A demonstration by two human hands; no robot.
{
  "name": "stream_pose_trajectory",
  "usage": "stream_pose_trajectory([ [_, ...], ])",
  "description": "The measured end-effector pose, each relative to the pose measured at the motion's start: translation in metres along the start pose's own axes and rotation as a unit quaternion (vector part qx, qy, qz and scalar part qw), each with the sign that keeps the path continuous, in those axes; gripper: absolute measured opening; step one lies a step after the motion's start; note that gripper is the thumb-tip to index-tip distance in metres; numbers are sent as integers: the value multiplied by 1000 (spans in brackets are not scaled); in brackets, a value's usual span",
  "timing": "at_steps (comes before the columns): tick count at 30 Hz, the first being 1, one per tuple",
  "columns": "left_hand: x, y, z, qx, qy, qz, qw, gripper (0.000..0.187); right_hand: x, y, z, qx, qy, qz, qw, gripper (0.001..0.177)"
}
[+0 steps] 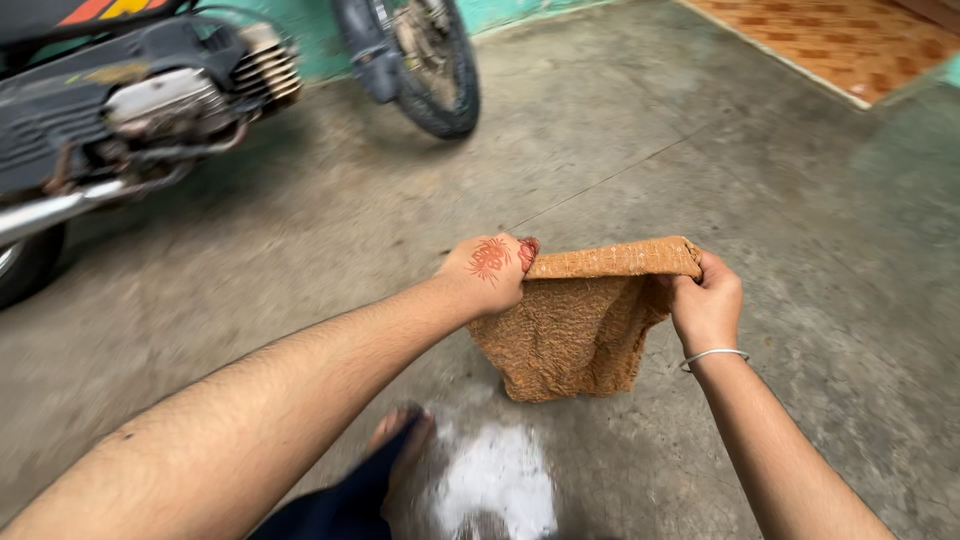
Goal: The person scrubs the concrete floor with a wet cloth, periodically rinsing and wringing the cloth in a metal bucket of water.
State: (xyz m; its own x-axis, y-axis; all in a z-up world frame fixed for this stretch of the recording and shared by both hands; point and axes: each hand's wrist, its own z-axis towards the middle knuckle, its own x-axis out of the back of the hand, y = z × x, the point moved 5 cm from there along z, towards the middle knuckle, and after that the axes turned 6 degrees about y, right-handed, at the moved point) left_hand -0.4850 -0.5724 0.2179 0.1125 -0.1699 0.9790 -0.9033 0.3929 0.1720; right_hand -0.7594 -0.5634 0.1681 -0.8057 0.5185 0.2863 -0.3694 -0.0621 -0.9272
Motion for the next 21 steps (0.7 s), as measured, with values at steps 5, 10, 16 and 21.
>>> stream_pose_trajectory([
  [5, -26, -15, 81, -82, 96, -19, 992, 18, 10, 14, 40, 157, 86, -124, 976, 25],
  [10, -54, -60, 185, -103, 126, -307, 938, 26, -14, 19, 79, 91, 101, -244, 960, 29],
  [16, -31, -110, 274, -174, 192, -71, 963, 33, -85, 17, 154, 16, 17, -149, 989, 33],
  [21, 24, -143, 350, -156, 260, -90, 949, 29, -129, 3, 240, 71, 48, -151, 985, 22],
])
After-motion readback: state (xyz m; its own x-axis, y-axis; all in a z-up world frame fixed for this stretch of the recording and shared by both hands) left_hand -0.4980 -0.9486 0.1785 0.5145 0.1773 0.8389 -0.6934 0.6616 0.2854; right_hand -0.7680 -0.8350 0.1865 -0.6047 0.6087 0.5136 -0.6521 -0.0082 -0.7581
